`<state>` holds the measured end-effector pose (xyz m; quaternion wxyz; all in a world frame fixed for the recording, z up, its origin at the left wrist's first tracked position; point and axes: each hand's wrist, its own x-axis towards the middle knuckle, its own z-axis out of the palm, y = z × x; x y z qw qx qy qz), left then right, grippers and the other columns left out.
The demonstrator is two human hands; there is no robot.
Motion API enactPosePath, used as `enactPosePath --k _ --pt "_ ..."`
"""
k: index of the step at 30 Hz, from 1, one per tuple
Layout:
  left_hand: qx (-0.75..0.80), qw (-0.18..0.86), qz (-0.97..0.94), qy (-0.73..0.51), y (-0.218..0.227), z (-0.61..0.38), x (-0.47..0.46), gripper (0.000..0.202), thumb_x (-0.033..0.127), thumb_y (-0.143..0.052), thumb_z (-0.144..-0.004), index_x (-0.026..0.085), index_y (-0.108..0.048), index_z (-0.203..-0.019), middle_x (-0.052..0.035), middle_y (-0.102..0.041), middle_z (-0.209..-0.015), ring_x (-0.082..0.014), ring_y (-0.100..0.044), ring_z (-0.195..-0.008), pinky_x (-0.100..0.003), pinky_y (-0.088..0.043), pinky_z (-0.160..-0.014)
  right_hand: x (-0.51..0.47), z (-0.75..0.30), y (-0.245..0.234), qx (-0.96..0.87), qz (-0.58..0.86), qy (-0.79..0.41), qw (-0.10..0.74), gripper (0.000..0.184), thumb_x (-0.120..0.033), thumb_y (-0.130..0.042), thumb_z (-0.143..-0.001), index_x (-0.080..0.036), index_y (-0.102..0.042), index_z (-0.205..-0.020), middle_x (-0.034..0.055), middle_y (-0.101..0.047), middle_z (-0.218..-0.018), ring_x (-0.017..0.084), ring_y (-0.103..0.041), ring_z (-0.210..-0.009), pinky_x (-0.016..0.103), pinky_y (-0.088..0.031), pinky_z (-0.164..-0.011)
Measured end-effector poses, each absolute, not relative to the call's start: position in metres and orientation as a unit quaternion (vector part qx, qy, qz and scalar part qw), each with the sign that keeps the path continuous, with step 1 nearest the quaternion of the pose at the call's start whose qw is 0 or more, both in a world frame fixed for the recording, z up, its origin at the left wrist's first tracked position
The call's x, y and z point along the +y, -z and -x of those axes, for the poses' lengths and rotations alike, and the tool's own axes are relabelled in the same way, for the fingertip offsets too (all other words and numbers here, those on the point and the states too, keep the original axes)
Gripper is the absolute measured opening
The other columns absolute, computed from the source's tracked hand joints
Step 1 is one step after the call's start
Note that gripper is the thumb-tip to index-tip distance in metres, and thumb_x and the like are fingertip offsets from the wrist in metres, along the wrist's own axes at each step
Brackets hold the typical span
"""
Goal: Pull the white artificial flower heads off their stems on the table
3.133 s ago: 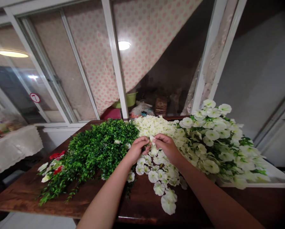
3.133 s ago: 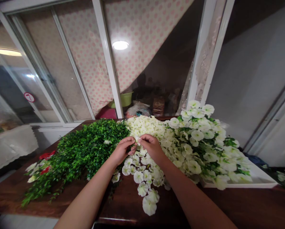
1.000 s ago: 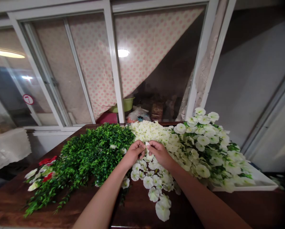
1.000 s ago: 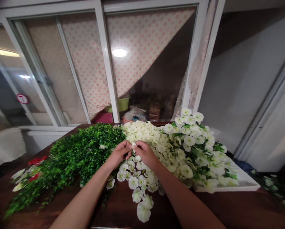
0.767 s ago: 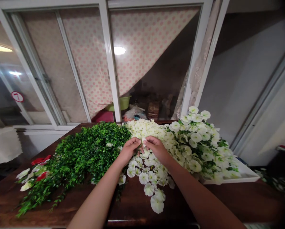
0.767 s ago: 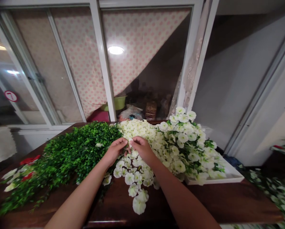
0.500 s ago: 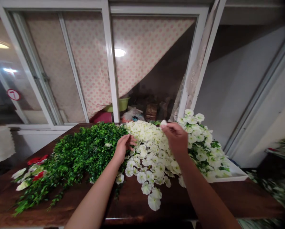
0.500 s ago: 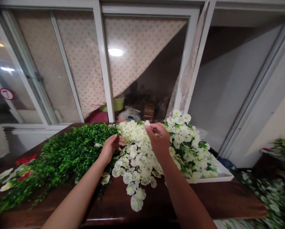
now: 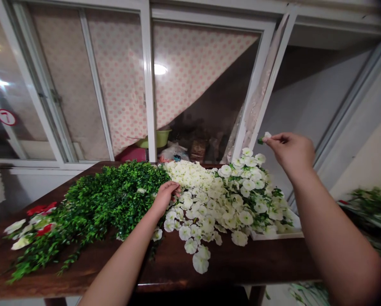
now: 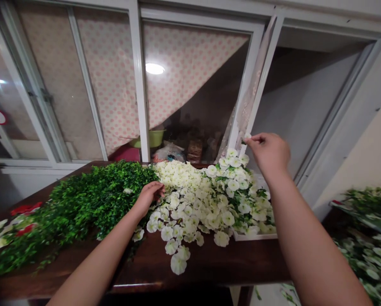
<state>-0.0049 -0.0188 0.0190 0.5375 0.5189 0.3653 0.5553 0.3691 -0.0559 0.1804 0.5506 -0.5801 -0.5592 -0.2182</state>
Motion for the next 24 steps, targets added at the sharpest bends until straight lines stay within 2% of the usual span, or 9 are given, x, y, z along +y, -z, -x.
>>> enactPosePath --k 4,9,15,24 --pt "0.375 0.532 -0.522 -0.551 -0.020 0.006 -0.019 0.025 0.039 -0.067 -0.067 0.016 -0.061 -0.075 -0.0028 -0.064 -0.072 -0.0134 -0.058 -0.056 -0.021 -0.037 -0.043 -0.058 -0.382 -0.176 -0.530 0.657 0.248 0.476 0.038 -0.054 -0.062 -0.078 -0.017 -0.072 -0.079 0.0099 -0.060 -0.067 0.019 -0.045 -0.060 0.034 -0.022 -0.060" --pt "0.371 0.532 -0.533 -0.543 -0.018 0.006 -0.017 0.027 0.041 -0.068 -0.067 0.017 -0.059 -0.073 -0.0021 -0.064 -0.073 -0.0132 -0.057 -0.056 -0.021 -0.037 -0.043 -0.059 -0.394 -0.135 -0.487 0.641 0.344 0.483 0.037 -0.049 -0.058 -0.083 -0.017 -0.075 -0.089 0.0114 -0.066 -0.081 0.021 -0.051 -0.069 0.033 -0.023 -0.059" --pt "0.371 0.530 -0.544 -0.534 -0.014 0.002 -0.017 0.026 0.040 -0.067 -0.068 0.016 -0.060 -0.074 -0.0023 -0.063 -0.072 -0.0129 -0.057 -0.056 -0.020 -0.035 -0.042 -0.060 -0.389 -0.090 -0.458 0.664 0.278 0.521 0.042 -0.051 -0.053 -0.084 -0.017 -0.076 -0.091 0.0082 -0.067 -0.080 0.020 -0.055 -0.070 0.030 -0.032 -0.060" --pt "0.375 0.525 -0.551 -0.529 -0.011 0.002 -0.015 0.025 0.039 -0.066 -0.068 0.016 -0.059 -0.074 -0.0018 -0.063 -0.071 -0.0124 -0.058 -0.055 -0.020 -0.035 -0.042 -0.059 -0.393 -0.078 -0.517 0.679 0.228 0.469 0.042 -0.056 -0.054 -0.079 -0.020 -0.074 -0.090 0.0082 -0.065 -0.081 0.025 -0.058 -0.079 0.034 -0.040 -0.070"
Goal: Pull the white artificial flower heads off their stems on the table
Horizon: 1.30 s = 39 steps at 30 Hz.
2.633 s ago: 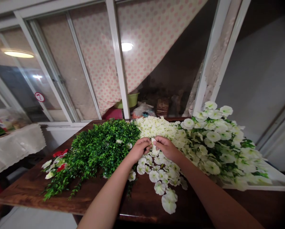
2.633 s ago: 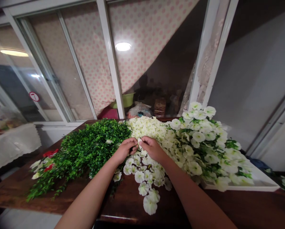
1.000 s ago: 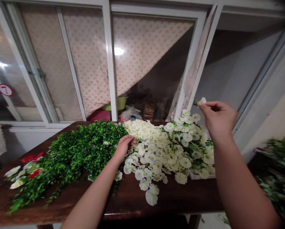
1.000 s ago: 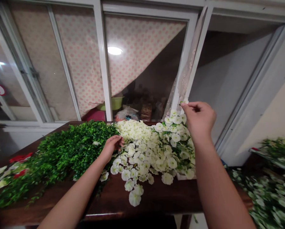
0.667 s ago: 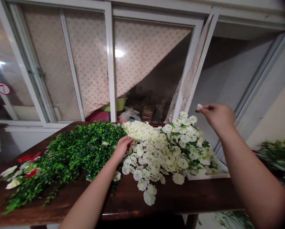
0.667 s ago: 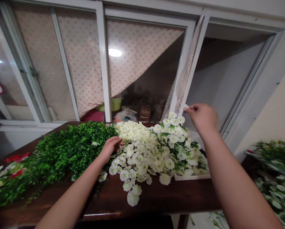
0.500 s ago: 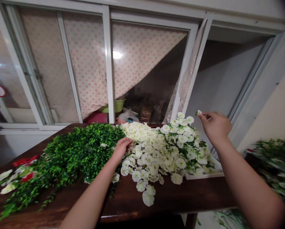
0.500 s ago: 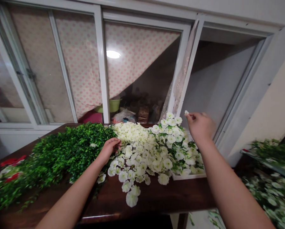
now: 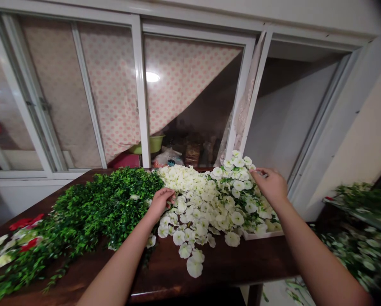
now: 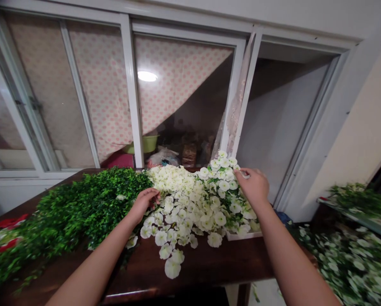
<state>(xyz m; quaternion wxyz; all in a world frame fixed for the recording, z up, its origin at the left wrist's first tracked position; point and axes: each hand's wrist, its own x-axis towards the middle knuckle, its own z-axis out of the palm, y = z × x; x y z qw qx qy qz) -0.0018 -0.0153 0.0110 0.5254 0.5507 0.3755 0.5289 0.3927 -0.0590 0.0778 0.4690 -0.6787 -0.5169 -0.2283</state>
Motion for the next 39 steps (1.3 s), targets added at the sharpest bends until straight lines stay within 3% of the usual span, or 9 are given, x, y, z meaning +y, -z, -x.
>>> enactPosePath --k 9,14,19,21,26,31,34,37,39 --pt "0.369 0.516 -0.564 -0.529 -0.009 0.001 -0.015 0.024 0.039 -0.065 -0.069 0.016 -0.059 -0.074 -0.0021 -0.063 -0.071 -0.0124 -0.058 -0.056 -0.020 -0.035 -0.043 -0.067 -0.391 -0.079 -0.479 0.689 0.228 0.493 0.044 -0.052 -0.053 -0.078 -0.016 -0.072 -0.096 0.0095 -0.063 -0.082 0.026 -0.055 -0.079 0.039 -0.042 -0.078" --pt "0.387 0.506 -0.558 -0.532 -0.014 -0.001 -0.019 0.023 0.038 -0.066 -0.066 0.016 -0.059 -0.071 -0.0021 -0.062 -0.069 -0.0131 -0.057 -0.054 -0.021 -0.035 -0.043 -0.075 -0.386 -0.077 -0.447 0.638 0.250 0.575 0.036 -0.040 -0.055 -0.079 -0.013 -0.069 -0.097 0.0068 -0.059 -0.077 0.022 -0.053 -0.071 0.036 -0.044 -0.076" --pt "0.419 0.467 -0.552 -0.548 -0.012 0.001 -0.015 0.017 0.033 -0.062 -0.068 0.016 -0.061 -0.071 -0.0024 -0.062 -0.069 -0.0136 -0.056 -0.056 -0.021 -0.034 -0.044 -0.101 -0.315 -0.053 -0.453 0.561 0.256 0.644 0.024 -0.033 -0.046 -0.088 -0.017 -0.063 -0.091 0.0079 -0.059 -0.082 0.023 -0.054 -0.079 0.037 -0.044 -0.079" --pt "0.430 0.433 -0.569 -0.551 -0.008 0.003 -0.011 0.014 0.029 -0.061 -0.067 0.016 -0.064 -0.070 -0.0025 -0.062 -0.066 -0.0138 -0.054 -0.056 -0.022 -0.035 -0.047 -0.104 -0.270 -0.036 -0.573 0.528 0.176 0.601 0.018 -0.032 -0.047 -0.088 -0.020 -0.060 -0.091 0.0083 -0.061 -0.088 0.022 -0.056 -0.081 0.036 -0.045 -0.078" --pt "0.447 0.331 -0.658 -0.507 0.001 0.009 -0.005 0.014 0.027 -0.059 -0.070 0.016 -0.068 -0.071 -0.0032 -0.064 -0.067 -0.0163 -0.054 -0.062 -0.025 -0.040 -0.058 -0.063 -0.179 -0.002 -0.771 0.511 0.013 0.379 0.021 -0.021 -0.051 -0.084 -0.022 -0.065 -0.099 0.0103 -0.064 -0.102 0.024 -0.057 -0.100 0.033 -0.043 -0.085" --pt "0.476 0.251 -0.691 -0.482 0.000 0.015 -0.007 0.015 0.029 -0.057 -0.076 0.018 -0.068 -0.074 -0.0037 -0.067 -0.073 -0.0177 -0.057 -0.067 -0.026 -0.039 -0.063 -0.014 -0.155 0.006 -0.780 0.592 -0.013 0.202 0.010 -0.014 -0.062 -0.072 -0.017 -0.070 -0.078 0.0139 -0.068 -0.086 0.028 -0.062 -0.090 0.034 -0.041 -0.080" --pt "0.488 0.234 -0.691 -0.479 -0.001 0.016 -0.007 0.015 0.029 -0.057 -0.077 0.019 -0.068 -0.074 -0.0032 -0.066 -0.072 -0.0173 -0.056 -0.066 -0.026 -0.037 -0.061 -0.008 -0.158 0.011 -0.777 0.579 -0.002 0.250 0.012 -0.018 -0.058 -0.078 -0.019 -0.070 -0.081 0.0112 -0.069 -0.087 0.025 -0.061 -0.090 0.031 -0.041 -0.080" --pt "0.482 0.260 -0.681 -0.486 0.002 0.015 -0.004 0.014 0.027 -0.057 -0.076 0.018 -0.067 -0.074 -0.0031 -0.065 -0.072 -0.0165 -0.056 -0.067 -0.025 -0.038 -0.062 -0.009 -0.162 0.017 -0.760 0.529 -0.019 0.378 0.014 -0.027 -0.055 -0.083 -0.021 -0.068 -0.086 0.0084 -0.067 -0.090 0.022 -0.059 -0.091 0.031 -0.042 -0.082" --pt "0.469 0.313 -0.660 -0.496 0.004 0.014 0.000 0.014 0.026 -0.058 -0.074 0.017 -0.067 -0.075 -0.0032 -0.065 -0.071 -0.0155 -0.055 -0.065 -0.025 -0.039 -0.061 -0.008 -0.161 0.022 -0.723 0.502 -0.091 0.466 0.017 -0.034 -0.055 -0.084 -0.021 -0.066 -0.084 0.0062 -0.065 -0.083 0.021 -0.059 -0.081 0.031 -0.044 -0.076"
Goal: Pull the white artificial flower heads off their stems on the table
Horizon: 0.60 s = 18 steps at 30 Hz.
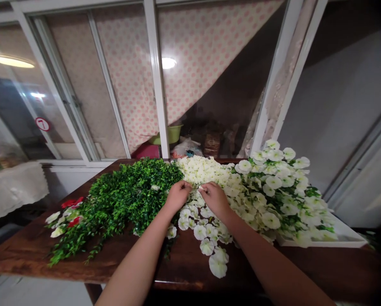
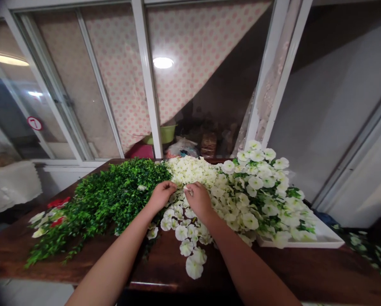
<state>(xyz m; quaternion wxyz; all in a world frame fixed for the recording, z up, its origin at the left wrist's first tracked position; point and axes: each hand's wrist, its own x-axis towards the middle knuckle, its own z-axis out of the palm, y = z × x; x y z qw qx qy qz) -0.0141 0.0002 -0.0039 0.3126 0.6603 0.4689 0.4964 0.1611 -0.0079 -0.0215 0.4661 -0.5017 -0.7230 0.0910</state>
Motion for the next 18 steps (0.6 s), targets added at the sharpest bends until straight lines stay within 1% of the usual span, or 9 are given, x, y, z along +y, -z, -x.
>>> enactPosePath --k 2,4,6,8,10,12,15,18 --pt "0.453 0.360 -0.637 -0.509 0.004 0.014 0.003 0.015 0.027 -0.059 -0.073 0.015 -0.067 -0.077 -0.0029 -0.064 -0.069 -0.0143 -0.054 -0.061 -0.025 -0.039 -0.060 -0.006 -0.157 0.025 -0.666 0.479 -0.203 0.535 0.022 -0.042 -0.057 -0.083 -0.021 -0.063 -0.080 0.0033 -0.062 -0.074 0.019 -0.057 -0.069 0.031 -0.046 -0.067" --pt "0.441 0.380 -0.628 -0.516 0.003 0.016 0.004 0.016 0.028 -0.061 -0.072 0.014 -0.067 -0.078 -0.0028 -0.064 -0.069 -0.0134 -0.053 -0.060 -0.025 -0.040 -0.060 -0.006 -0.152 0.026 -0.604 0.447 -0.323 0.575 0.027 -0.047 -0.062 -0.078 -0.020 -0.061 -0.079 0.0017 -0.061 -0.071 0.018 -0.056 -0.064 0.031 -0.046 -0.060" --pt "0.423 0.400 -0.642 -0.499 0.001 0.016 0.003 0.019 0.029 -0.065 -0.070 0.014 -0.069 -0.082 -0.0038 -0.065 -0.072 -0.0136 -0.054 -0.062 -0.025 -0.040 -0.060 -0.007 -0.148 0.026 -0.554 0.407 -0.419 0.593 0.032 -0.049 -0.069 -0.071 -0.020 -0.061 -0.081 0.0019 -0.062 -0.073 0.018 -0.056 -0.063 0.031 -0.047 -0.058" --pt "0.394 0.414 -0.678 -0.461 -0.001 0.016 0.001 0.025 0.029 -0.070 -0.068 0.013 -0.070 -0.087 -0.0051 -0.067 -0.077 -0.0138 -0.054 -0.065 -0.025 -0.040 -0.061 -0.010 -0.146 0.024 -0.517 0.375 -0.487 0.597 0.035 -0.048 -0.073 -0.067 -0.019 -0.062 -0.083 0.0032 -0.065 -0.076 0.018 -0.058 -0.066 0.031 -0.049 -0.060" --pt "0.373 0.408 -0.712 -0.433 -0.002 0.014 -0.002 0.030 0.029 -0.074 -0.065 0.012 -0.071 -0.090 -0.0052 -0.068 -0.079 -0.0133 -0.053 -0.065 -0.024 -0.040 -0.062 -0.013 -0.146 0.023 -0.499 0.356 -0.519 0.596 0.035 -0.047 -0.075 -0.065 -0.019 -0.064 -0.084 0.0045 -0.067 -0.081 0.019 -0.060 -0.071 0.031 -0.050 -0.064" --pt "0.367 0.399 -0.722 -0.431 -0.002 0.012 -0.003 0.031 0.029 -0.075 -0.064 0.012 -0.071 -0.090 -0.0044 -0.068 -0.079 -0.0128 -0.053 -0.065 -0.025 -0.041 -0.063 -0.016 -0.146 0.022 -0.489 0.352 -0.528 0.598 0.035 -0.047 -0.077 -0.064 -0.020 -0.066 -0.082 0.0044 -0.067 -0.083 0.018 -0.060 -0.073 0.030 -0.049 -0.065" --pt "0.370 0.402 -0.707 -0.449 -0.002 0.012 -0.003 0.027 0.032 -0.072 -0.069 0.012 -0.070 -0.087 -0.0038 -0.067 -0.077 -0.0130 -0.055 -0.066 -0.025 -0.043 -0.066 -0.016 -0.148 0.020 -0.486 0.354 -0.531 0.597 0.033 -0.047 -0.078 -0.062 -0.020 -0.067 -0.079 0.0025 -0.066 -0.079 0.017 -0.058 -0.071 0.028 -0.048 -0.062" --pt "0.375 0.387 -0.710 -0.453 -0.002 0.013 -0.002 0.022 0.031 -0.067 -0.074 0.012 -0.069 -0.083 -0.0031 -0.066 -0.075 -0.0128 -0.056 -0.066 -0.025 -0.044 -0.065 -0.016 -0.150 0.016 -0.514 0.359 -0.534 0.568 0.029 -0.045 -0.076 -0.064 -0.019 -0.067 -0.073 0.0009 -0.063 -0.071 0.015 -0.055 -0.064 0.027 -0.046 -0.058"
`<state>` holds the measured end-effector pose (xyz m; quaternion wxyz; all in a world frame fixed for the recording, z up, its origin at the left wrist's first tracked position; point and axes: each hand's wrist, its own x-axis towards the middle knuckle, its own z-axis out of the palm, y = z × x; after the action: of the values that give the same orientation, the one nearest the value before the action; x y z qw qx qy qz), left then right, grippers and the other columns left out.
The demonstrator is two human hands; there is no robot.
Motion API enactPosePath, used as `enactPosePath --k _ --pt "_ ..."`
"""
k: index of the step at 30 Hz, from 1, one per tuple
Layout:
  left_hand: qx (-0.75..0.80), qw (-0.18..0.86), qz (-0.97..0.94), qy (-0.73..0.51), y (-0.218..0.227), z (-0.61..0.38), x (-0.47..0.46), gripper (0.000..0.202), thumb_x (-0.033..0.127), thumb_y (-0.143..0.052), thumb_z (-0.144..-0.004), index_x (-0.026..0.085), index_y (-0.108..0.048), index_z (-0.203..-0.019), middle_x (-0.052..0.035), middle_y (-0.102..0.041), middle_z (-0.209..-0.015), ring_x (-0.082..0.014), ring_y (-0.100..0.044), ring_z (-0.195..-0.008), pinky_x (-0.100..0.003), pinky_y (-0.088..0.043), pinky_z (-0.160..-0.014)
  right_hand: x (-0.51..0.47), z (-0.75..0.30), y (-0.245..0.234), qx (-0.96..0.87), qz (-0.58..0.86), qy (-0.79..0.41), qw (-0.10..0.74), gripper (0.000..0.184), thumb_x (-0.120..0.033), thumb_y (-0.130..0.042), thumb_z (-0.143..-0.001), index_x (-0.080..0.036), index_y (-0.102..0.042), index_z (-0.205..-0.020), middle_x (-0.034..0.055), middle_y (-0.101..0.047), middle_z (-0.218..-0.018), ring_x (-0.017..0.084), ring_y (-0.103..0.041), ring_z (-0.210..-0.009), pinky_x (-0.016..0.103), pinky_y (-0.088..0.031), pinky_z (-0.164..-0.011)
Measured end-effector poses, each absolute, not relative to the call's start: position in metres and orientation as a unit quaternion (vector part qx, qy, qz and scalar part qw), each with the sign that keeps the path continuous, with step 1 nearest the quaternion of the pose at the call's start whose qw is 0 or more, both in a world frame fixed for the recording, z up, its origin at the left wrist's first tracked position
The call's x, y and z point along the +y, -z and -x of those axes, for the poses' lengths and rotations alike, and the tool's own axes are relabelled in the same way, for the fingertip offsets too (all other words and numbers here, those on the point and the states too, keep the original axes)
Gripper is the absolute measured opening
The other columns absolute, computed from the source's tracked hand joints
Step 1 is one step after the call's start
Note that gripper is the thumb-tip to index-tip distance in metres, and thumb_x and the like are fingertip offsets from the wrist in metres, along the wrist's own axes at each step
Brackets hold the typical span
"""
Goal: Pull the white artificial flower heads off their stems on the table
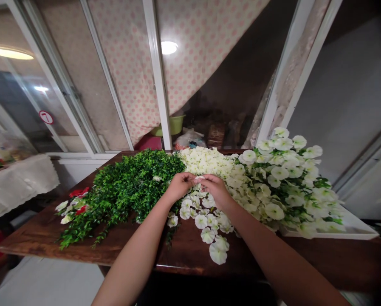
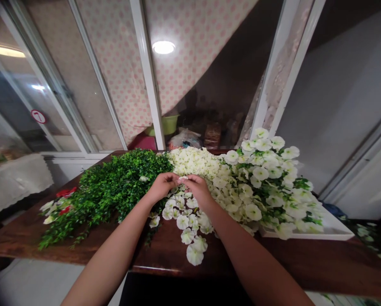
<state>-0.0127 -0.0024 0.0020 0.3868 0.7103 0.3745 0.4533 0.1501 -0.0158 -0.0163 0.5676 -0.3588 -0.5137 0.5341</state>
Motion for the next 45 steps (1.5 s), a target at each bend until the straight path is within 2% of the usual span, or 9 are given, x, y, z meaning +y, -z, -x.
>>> enactPosePath --k 5,9,12,15,19,23,35,40,45 --pt "0.378 0.328 -0.742 -0.446 -0.001 0.014 -0.004 0.016 0.019 -0.062 -0.074 0.013 -0.068 -0.088 -0.0044 -0.067 -0.080 -0.0151 -0.060 -0.073 -0.027 -0.046 -0.071 -0.013 -0.157 0.012 -0.591 0.393 -0.489 0.507 0.027 -0.042 -0.075 -0.062 -0.018 -0.064 -0.066 -0.0018 -0.058 -0.056 0.013 -0.050 -0.051 0.027 -0.040 -0.053" --pt "0.377 0.292 -0.759 -0.442 -0.001 0.012 -0.007 0.023 0.017 -0.063 -0.075 0.014 -0.066 -0.097 -0.0046 -0.068 -0.080 -0.0160 -0.062 -0.075 -0.027 -0.046 -0.071 -0.008 -0.161 0.015 -0.611 0.396 -0.489 0.480 0.027 -0.039 -0.075 -0.058 -0.018 -0.065 -0.073 -0.0023 -0.061 -0.057 0.012 -0.050 -0.048 0.026 -0.038 -0.051" --pt "0.382 0.264 -0.763 -0.450 -0.006 0.013 -0.010 0.031 0.018 -0.061 -0.079 0.016 -0.059 -0.109 -0.0047 -0.069 -0.084 -0.0165 -0.063 -0.077 -0.027 -0.046 -0.072 -0.007 -0.163 0.016 -0.626 0.402 -0.467 0.478 0.024 -0.038 -0.074 -0.060 -0.018 -0.066 -0.070 -0.0016 -0.061 -0.056 0.013 -0.051 -0.050 0.027 -0.039 -0.052" --pt "0.445 0.119 -0.757 -0.464 -0.016 0.019 -0.015 0.033 0.020 -0.055 -0.084 0.018 -0.055 -0.117 -0.0062 -0.068 -0.096 -0.0181 -0.062 -0.086 -0.030 -0.046 -0.077 -0.006 -0.165 0.016 -0.609 0.418 -0.455 0.497 0.020 -0.037 -0.072 -0.062 -0.018 -0.067 -0.066 -0.0006 -0.060 -0.054 0.014 -0.052 -0.051 0.028 -0.041 -0.053" --pt "0.555 -0.113 -0.719 -0.403 -0.030 0.030 -0.021 0.032 0.019 -0.047 -0.087 0.018 -0.057 -0.117 -0.0112 -0.063 -0.107 -0.0252 -0.055 -0.102 -0.037 -0.041 -0.089 -0.004 -0.168 0.017 -0.541 0.436 -0.468 0.546 0.020 -0.036 -0.075 -0.060 -0.018 -0.067 -0.065 0.0014 -0.062 -0.057 0.015 -0.055 -0.055 0.028 -0.044 -0.056" --pt "0.636 -0.209 -0.666 -0.328 -0.035 0.038 -0.022 0.032 0.021 -0.045 -0.086 0.019 -0.063 -0.113 -0.0131 -0.060 -0.116 -0.0304 -0.048 -0.111 -0.043 -0.038 -0.090 -0.006 -0.170 0.015 -0.494 0.435 -0.475 0.584 0.021 -0.036 -0.077 -0.060 -0.018 -0.067 -0.066 0.0019 -0.063 -0.059 0.016 -0.055 -0.057 0.028 -0.044 -0.056" --pt "0.709 -0.226 -0.643 -0.181 -0.017 0.040 -0.015 0.029 0.026 -0.050 -0.082 0.018 -0.072 -0.098 -0.0165 -0.055 -0.111 -0.0325 -0.042 -0.108 -0.046 -0.034 -0.087 -0.008 -0.164 0.016 -0.477 0.437 -0.463 0.607 0.025 -0.038 -0.077 -0.058 -0.019 -0.063 -0.066 0.0003 -0.060 -0.059 0.015 -0.053 -0.056 0.027 -0.041 -0.053" --pt "0.697 -0.230 -0.647 -0.205 -0.017 0.041 -0.016 0.025 0.025 -0.050 -0.084 0.020 -0.073 -0.092 -0.0157 -0.055 -0.107 -0.0320 -0.042 -0.107 -0.047 -0.033 -0.088 -0.010 -0.160 0.017 -0.478 0.441 -0.461 0.603 0.028 -0.040 -0.077 -0.058 -0.019 -0.061 -0.067 0.0000 -0.059 -0.059 0.016 -0.054 -0.057 0.028 -0.042 -0.054" --pt "0.655 -0.205 -0.661 -0.304 -0.023 0.036 -0.019 0.022 0.026 -0.051 -0.085 0.019 -0.070 -0.091 -0.0168 -0.055 -0.111 -0.0346 -0.041 -0.111 -0.051 -0.032 -0.090 -0.008 -0.159 0.021 -0.476 0.434 -0.464 0.608 0.030 -0.043 -0.077 -0.058 -0.020 -0.060 -0.067 -0.0001 -0.059 -0.058 0.016 -0.052 -0.055 0.029 -0.042 -0.054"
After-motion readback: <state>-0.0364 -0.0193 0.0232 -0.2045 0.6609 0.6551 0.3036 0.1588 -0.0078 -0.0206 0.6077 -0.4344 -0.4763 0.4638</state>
